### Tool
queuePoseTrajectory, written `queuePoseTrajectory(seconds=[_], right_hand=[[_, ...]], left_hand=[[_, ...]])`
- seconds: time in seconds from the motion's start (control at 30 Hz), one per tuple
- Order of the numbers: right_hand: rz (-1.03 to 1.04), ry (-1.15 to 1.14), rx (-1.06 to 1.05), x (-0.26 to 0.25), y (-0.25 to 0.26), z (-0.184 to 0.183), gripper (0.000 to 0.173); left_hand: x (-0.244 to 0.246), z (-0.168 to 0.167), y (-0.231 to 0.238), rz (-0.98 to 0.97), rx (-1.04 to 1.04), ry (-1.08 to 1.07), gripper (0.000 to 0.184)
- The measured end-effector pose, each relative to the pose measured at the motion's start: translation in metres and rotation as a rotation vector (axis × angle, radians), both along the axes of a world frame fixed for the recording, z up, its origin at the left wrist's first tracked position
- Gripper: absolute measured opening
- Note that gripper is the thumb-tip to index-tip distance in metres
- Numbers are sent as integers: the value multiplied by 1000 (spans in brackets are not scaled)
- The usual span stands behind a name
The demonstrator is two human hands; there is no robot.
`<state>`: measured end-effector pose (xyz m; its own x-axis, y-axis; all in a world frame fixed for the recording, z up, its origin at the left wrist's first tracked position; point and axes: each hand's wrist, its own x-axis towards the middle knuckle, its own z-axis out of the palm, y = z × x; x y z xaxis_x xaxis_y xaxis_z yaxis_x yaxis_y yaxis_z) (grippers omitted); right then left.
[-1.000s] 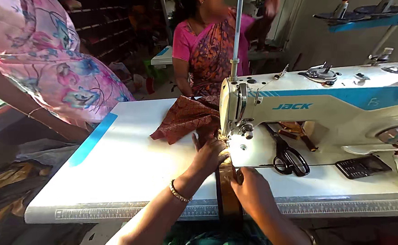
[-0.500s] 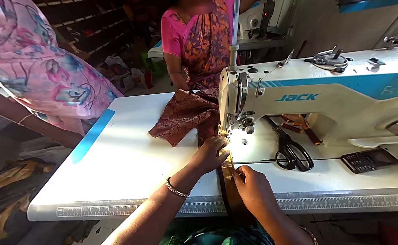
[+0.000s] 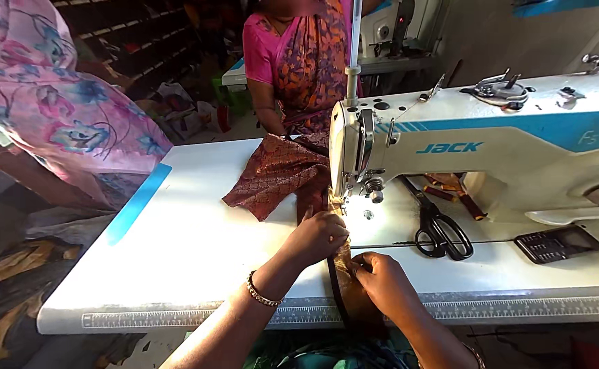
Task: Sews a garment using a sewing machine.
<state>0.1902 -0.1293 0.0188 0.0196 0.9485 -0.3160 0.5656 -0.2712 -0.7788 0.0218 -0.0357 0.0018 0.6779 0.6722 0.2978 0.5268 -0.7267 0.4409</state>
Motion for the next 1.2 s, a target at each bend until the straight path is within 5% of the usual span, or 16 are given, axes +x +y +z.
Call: queuePoseTrajectory(seconds=[0.27,0.73,1.2], right_hand=[[21,-10,-17,2,1,-1,18],[109,-19,-88,7,8,3,24],[113,-49,-80,2,19,8,28]], left_hand=[[-14,-13,-17,-7,76,110,32],[-14,6,-16,-9,-147,164,32],[-17,7,6,-57,-129,128,35]])
